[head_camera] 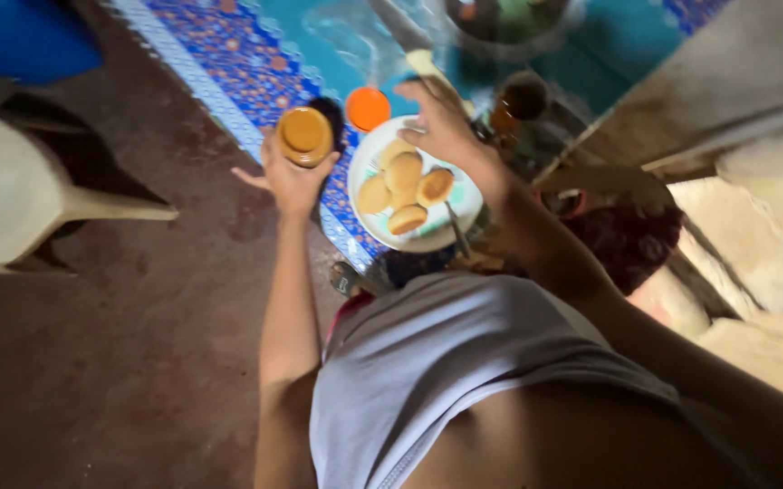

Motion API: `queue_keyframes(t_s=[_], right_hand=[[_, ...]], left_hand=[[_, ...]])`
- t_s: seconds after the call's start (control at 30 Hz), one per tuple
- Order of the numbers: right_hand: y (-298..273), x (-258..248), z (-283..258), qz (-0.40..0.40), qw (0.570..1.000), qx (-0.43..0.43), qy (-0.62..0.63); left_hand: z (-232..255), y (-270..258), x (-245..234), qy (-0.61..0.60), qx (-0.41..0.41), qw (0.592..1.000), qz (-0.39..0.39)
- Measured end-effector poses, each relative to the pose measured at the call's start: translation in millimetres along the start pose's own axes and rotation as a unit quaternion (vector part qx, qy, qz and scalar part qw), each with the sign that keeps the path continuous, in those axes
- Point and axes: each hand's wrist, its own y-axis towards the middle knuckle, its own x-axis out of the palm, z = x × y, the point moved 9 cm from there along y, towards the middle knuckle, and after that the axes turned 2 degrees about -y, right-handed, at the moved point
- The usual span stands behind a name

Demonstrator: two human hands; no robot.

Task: Preparing small sandwiches by slicing buns and spreading peanut butter.

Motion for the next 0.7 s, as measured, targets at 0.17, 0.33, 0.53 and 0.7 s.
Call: queue_keyframes(t_s=[0.17, 0.33, 0.53, 0.7], right_hand=[[-87, -18, 16, 0.019, 0.998, 0.064, -0.014], [-140, -10, 8, 0.024, 0.984, 0.148, -0.092], [-171, 7, 18, -0.034, 0.944, 0.256, -0.207], [-178, 12, 30, -0.018, 0.911, 0.317, -0.262]], left_hand=[[-3, -22, 2, 0.042, -0.017, 0.999, -0.009], [1, -73, -5, 0.012, -0.039, 0.997, 0.059], [52, -131, -11, 0.071, 0.01, 0.992, 0.099], [65, -130, -1, 0.06, 0.022, 0.995, 0.082]])
